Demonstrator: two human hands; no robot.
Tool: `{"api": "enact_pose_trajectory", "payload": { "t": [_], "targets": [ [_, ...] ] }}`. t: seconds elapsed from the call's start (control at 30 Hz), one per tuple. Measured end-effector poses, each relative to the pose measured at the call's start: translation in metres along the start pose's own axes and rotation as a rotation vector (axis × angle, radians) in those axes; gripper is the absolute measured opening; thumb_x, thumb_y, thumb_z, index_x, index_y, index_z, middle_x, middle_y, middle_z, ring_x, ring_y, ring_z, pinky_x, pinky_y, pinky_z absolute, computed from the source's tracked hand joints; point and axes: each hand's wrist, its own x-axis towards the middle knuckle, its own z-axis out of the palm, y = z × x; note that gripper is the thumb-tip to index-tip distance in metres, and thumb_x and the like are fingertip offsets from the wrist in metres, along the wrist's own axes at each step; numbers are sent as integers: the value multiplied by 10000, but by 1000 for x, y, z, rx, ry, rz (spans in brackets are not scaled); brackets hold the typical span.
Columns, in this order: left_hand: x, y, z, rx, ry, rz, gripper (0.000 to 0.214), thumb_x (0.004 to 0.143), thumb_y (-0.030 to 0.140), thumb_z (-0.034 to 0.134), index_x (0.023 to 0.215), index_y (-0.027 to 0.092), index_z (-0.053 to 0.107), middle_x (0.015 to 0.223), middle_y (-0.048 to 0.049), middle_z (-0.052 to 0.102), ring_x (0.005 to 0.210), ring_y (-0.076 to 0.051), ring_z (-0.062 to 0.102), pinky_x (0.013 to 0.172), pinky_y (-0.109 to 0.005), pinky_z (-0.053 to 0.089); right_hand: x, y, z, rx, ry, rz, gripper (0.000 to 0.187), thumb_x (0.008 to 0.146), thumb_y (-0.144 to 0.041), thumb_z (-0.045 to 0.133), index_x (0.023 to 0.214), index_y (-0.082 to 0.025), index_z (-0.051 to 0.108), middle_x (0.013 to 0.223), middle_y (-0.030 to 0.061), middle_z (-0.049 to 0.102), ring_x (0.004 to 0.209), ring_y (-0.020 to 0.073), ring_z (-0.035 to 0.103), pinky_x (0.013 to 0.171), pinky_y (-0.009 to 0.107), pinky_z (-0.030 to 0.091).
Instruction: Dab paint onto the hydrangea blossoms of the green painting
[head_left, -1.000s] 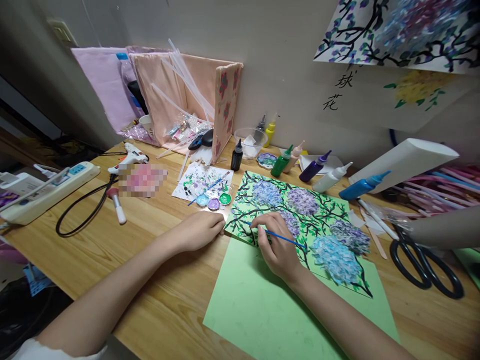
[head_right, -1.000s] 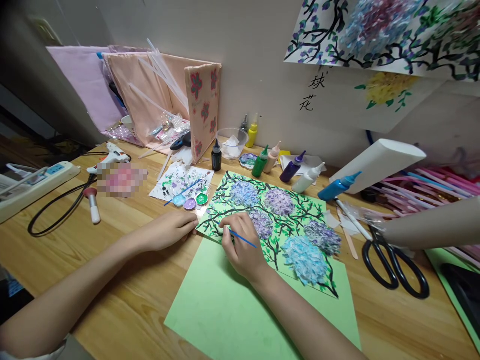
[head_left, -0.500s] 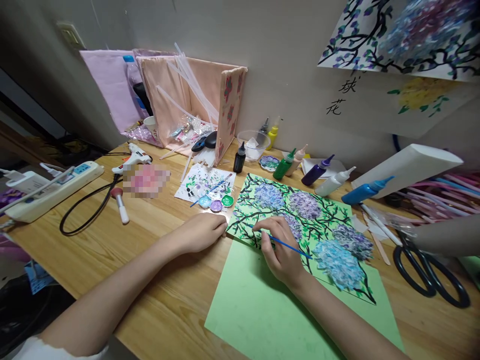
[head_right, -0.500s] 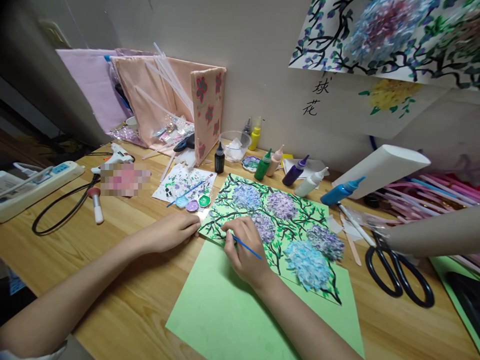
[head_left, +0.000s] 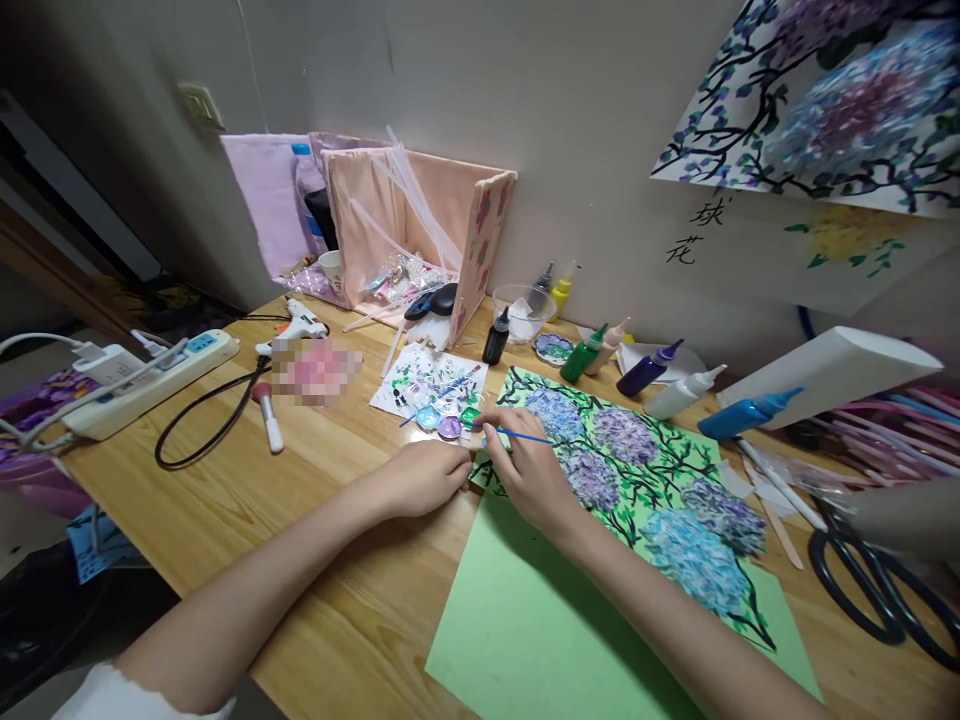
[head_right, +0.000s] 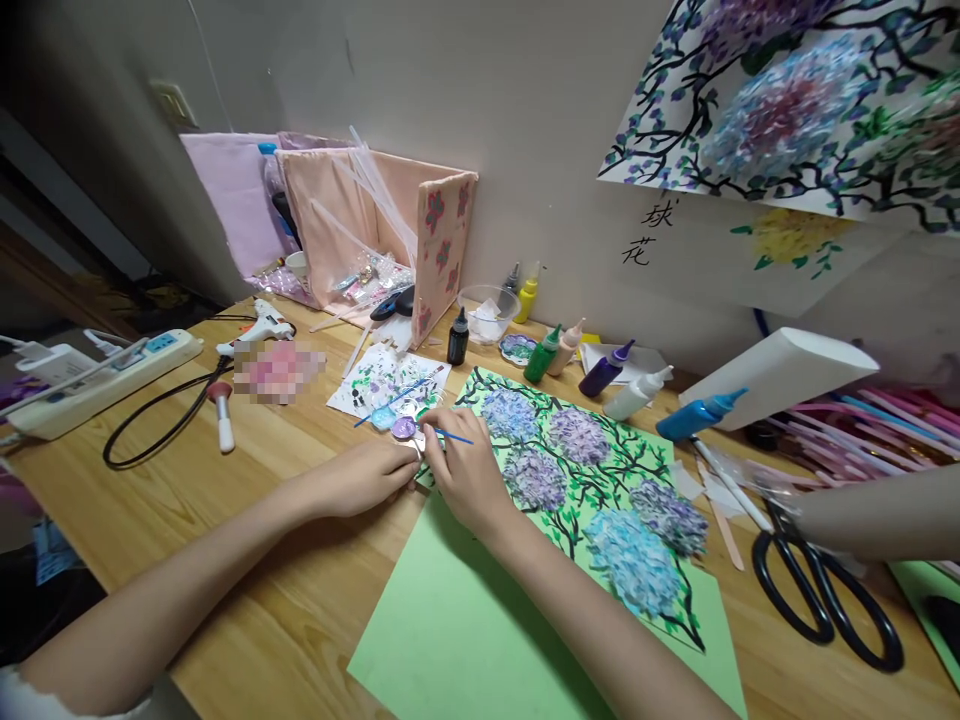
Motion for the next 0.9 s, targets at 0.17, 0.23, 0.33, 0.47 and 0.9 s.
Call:
{"api": "enact_pose_trajectory", "payload": {
  "t": [0.17,0.23,0.33,0.47,0.9],
  "targets": [
    [-1,0,0,0,10,20,294,894,302,287,764,190,525,825,-38,622,726,-172,539,631,-252,356,1,2,5,-16,-14,0,173,915,-224,364,923,-199,535,888,48,596,872,202,494,772,347,363],
    [-1,-1,1,-2,11,18,298,895,303,287,755,186,522,821,-40,622,722,-169,537,636,-253,356,-1,2,4,-10,-18,-2,173,915,-219,363,932,-200,535,896,46,596,876,201,494,771,346,365],
    [-1,-1,1,-1,11,9,309,897,308,285,741,181,520,814,-41,620,714,-164,531,622,-253,349,-3,2,-1,5,5,-15,167,912,-217,371,959,-203,531,921,46,594,898,196,499,787,343,369],
    [0,1,-1,14,-17,-23,324,894,313,289,726,177,530,781,-39,613,683,-158,517,588,-257,329,-17,9,-14,-8,113,3,171,906,-209,372,933,-217,540,908,42,598,897,195,505,791,342,376],
    [2,4,-5,-62,-55,-50,385,906,365,269,710,174,540,764,-39,604,710,-150,519,633,-243,362,-49,24,-21,-140,191,-29,158,882,-178,389,868,-203,545,811,42,604,815,191,512,736,349,369]
  ]
}}
